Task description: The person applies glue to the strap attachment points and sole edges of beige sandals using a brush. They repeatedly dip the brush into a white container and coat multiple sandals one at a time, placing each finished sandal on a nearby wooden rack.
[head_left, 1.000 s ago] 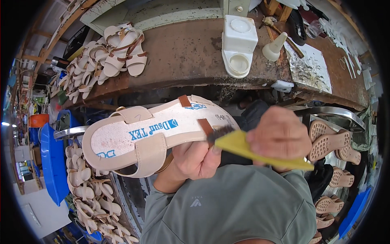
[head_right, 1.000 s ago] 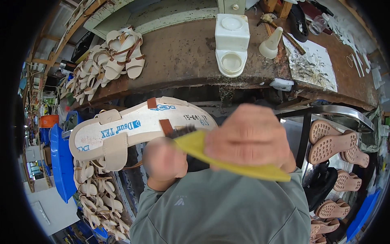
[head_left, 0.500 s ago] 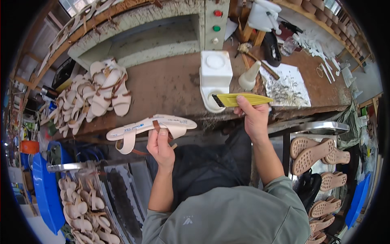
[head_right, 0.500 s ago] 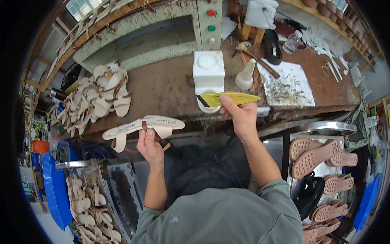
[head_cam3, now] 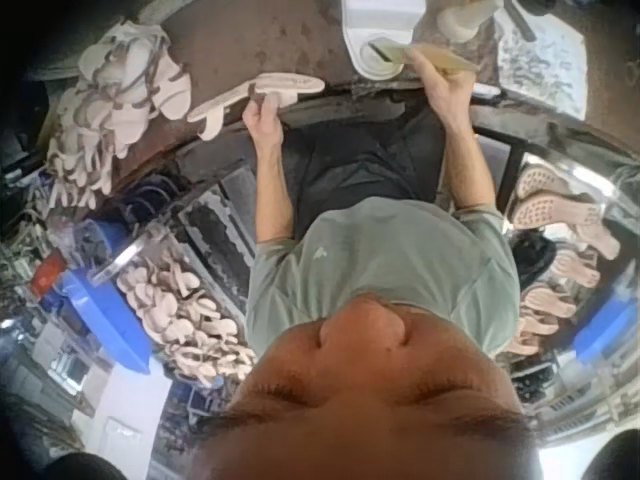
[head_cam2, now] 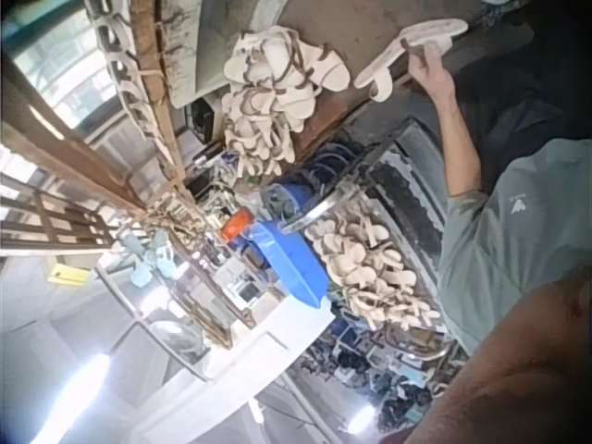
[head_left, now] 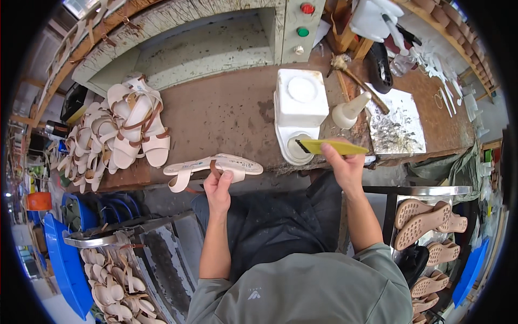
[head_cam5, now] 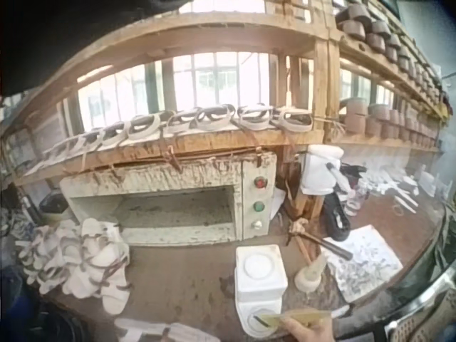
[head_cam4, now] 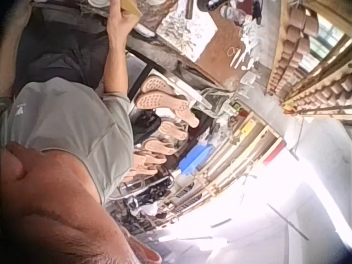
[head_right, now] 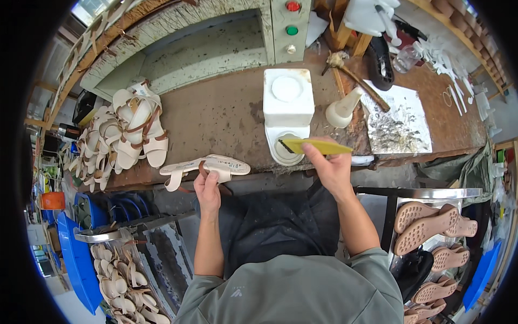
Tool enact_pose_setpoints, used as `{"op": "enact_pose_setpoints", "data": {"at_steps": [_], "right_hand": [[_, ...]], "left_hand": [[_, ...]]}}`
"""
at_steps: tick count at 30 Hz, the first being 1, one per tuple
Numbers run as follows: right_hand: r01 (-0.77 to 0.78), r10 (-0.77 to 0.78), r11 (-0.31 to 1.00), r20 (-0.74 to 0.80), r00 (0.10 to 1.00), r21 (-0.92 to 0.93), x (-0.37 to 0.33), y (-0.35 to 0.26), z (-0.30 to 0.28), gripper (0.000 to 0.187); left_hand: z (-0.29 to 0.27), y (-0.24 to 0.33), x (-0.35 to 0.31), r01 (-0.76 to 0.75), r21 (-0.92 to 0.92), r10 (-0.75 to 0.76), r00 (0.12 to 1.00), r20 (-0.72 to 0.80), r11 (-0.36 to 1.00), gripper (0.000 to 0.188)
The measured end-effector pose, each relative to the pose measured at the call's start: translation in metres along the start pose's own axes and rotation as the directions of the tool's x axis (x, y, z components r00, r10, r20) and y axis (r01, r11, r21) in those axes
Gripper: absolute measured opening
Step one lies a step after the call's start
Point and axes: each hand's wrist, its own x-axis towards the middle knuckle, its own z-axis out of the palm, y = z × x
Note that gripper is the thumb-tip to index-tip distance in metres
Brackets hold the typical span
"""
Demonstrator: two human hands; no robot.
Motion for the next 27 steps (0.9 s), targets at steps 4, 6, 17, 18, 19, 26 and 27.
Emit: {"op": "enact_pose_setpoints", "data": {"at_steps": [4, 6, 17, 18, 19, 26, 27], "right_hand": [[0.285, -0.213, 0.893, 0.231, 0.949, -0.349, 0.006, 0.012, 0.002, 0.008], [0.317, -0.227, 0.863, 0.259, 0.939, -0.393, 0.006, 0.015, 0.003, 0.008], [-0.028, 0.062, 0.981, 0.175, 0.983, -0.192, 0.003, 0.021, 0.0, 0.009], [-0.047, 0.082, 0.979, 0.17, 0.982, -0.199, 0.003, 0.018, 0.002, 0.009], [-0.067, 0.102, 0.976, 0.166, 0.981, -0.206, 0.002, 0.014, 0.003, 0.01], [-0.258, 0.096, 0.88, 0.382, 0.919, 0.4, -0.029, -0.056, 0.02, 0.01], [-0.289, 0.108, 0.883, 0.438, 0.892, 0.371, -0.033, -0.069, 0.026, 0.013]], "left_hand": [[0.003, 0.005, -0.001, 0.03, -0.031, -0.03, 0.999, -0.021, 0.999, 0.026], [0.01, 0.011, -0.001, -0.007, -0.04, 0.005, 0.998, -0.064, 0.999, 0.026], [0.027, 0.041, -0.036, -0.3, 0.409, 0.285, 0.954, 0.098, 0.862, 0.023], [0.028, 0.045, -0.04, -0.323, 0.433, 0.31, 0.945, 0.104, 0.841, 0.023], [0.03, 0.049, -0.045, -0.346, 0.458, 0.333, 0.936, 0.111, 0.819, 0.023], [0.058, 0.082, -0.063, -0.571, 0.428, 0.474, 0.82, 0.319, 0.7, 0.01], [0.062, 0.091, -0.066, -0.584, 0.415, 0.481, 0.811, 0.334, 0.697, 0.01]]}}
